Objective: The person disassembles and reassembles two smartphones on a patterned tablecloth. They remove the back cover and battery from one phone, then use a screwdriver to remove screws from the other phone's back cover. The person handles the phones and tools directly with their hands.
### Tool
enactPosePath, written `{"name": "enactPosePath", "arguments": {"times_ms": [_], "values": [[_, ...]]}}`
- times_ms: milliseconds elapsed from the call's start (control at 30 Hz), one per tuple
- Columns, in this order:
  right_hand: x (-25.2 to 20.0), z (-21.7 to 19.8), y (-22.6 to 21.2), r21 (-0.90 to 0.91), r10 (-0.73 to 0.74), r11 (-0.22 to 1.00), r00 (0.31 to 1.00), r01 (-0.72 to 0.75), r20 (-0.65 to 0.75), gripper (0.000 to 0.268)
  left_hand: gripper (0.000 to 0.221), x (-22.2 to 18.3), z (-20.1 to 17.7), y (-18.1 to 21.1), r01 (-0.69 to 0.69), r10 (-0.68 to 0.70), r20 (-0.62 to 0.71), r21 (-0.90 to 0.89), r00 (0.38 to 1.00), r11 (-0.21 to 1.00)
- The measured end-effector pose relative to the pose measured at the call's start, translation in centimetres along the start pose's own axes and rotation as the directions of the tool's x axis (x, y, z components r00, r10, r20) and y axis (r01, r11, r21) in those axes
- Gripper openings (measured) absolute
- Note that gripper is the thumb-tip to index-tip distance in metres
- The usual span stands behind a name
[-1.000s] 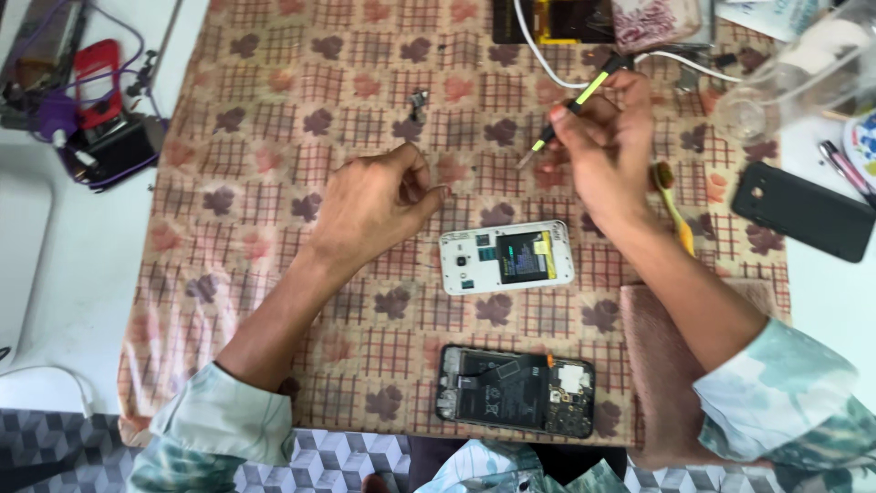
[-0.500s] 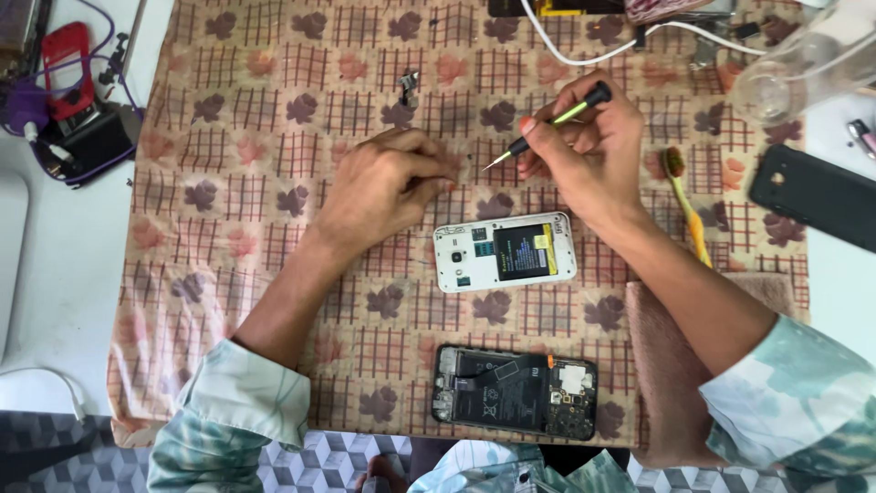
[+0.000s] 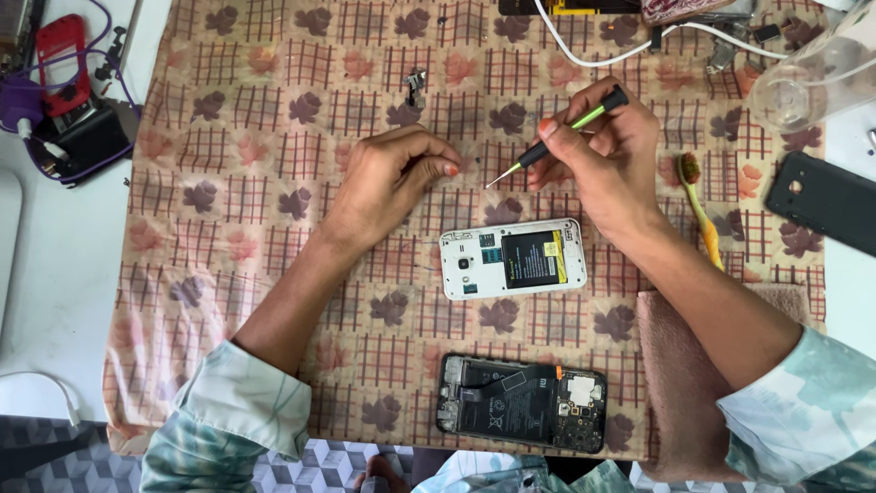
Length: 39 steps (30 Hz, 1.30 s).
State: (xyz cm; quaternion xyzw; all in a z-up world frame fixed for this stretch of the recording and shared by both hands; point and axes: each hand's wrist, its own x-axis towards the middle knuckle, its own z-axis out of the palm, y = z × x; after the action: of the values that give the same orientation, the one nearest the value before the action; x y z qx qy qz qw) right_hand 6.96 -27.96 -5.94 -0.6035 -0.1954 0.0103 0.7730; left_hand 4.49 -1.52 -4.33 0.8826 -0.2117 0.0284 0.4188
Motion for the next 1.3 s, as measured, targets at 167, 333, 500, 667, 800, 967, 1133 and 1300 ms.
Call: {"name": "enactPosePath", "arguments": {"times_ms": [167,333,500,667,800,967,1133,1300], "values": [[-0.2,-0.1,0.2,0.004,0.021,1.000,1.000,-0.021,0.010,0.016,0.011,-0.2,-0.2,0.1,0.015,-0.019,-0.063,-0.066,0.998,0.998],[0.1,0.0,0.2,0.021,0.044,0.999,0.999,-0.044,0.010,0.015,0.010,0.0,-0.1,0.0,0.047,-0.049,-0.089,-0.024,0.995,0.999],[-0.2,0.0,0.4,0.005,0.051,0.999,0.998,-0.051,0.029,0.014,0.010,0.1,-0.1,-0.2,-0.008,0.012,-0.095,0.045,0.995,0.999],[0.0,0.2,0.1,-0.001,0.050,0.999,0.998,-0.050,0.048,0.013,0.008,0.1,-0.2,0.1,0.103,-0.104,-0.084,-0.017,0.991,0.994],[0.2,0.0,0.0,0.159,0.132,0.977,0.990,-0.139,0.052,0.011,0.007,-0.3,-0.1,-0.3,0.267,-0.275,0.019,-0.322,0.961,0.908],[0.2,-1.2,0.7,0.441,0.134,0.879,0.982,-0.180,0.132,0.014,0.010,-0.3,0.8,-1.6,0.119,-0.123,0.043,-0.678,0.991,0.726],[0.2,-2.2,1.5,0.625,0.054,0.738,0.946,-0.253,0.318,0.019,0.019,-0.5,0.8,-2.8,0.214,-0.132,0.173,-0.881,0.976,0.421],[-0.3,-2.4,1.6,0.535,0.121,0.787,0.927,-0.308,0.356,0.021,0.023,-0.6,0.7,-3.3,0.240,-0.178,0.187,-0.904,0.966,0.353]]}}
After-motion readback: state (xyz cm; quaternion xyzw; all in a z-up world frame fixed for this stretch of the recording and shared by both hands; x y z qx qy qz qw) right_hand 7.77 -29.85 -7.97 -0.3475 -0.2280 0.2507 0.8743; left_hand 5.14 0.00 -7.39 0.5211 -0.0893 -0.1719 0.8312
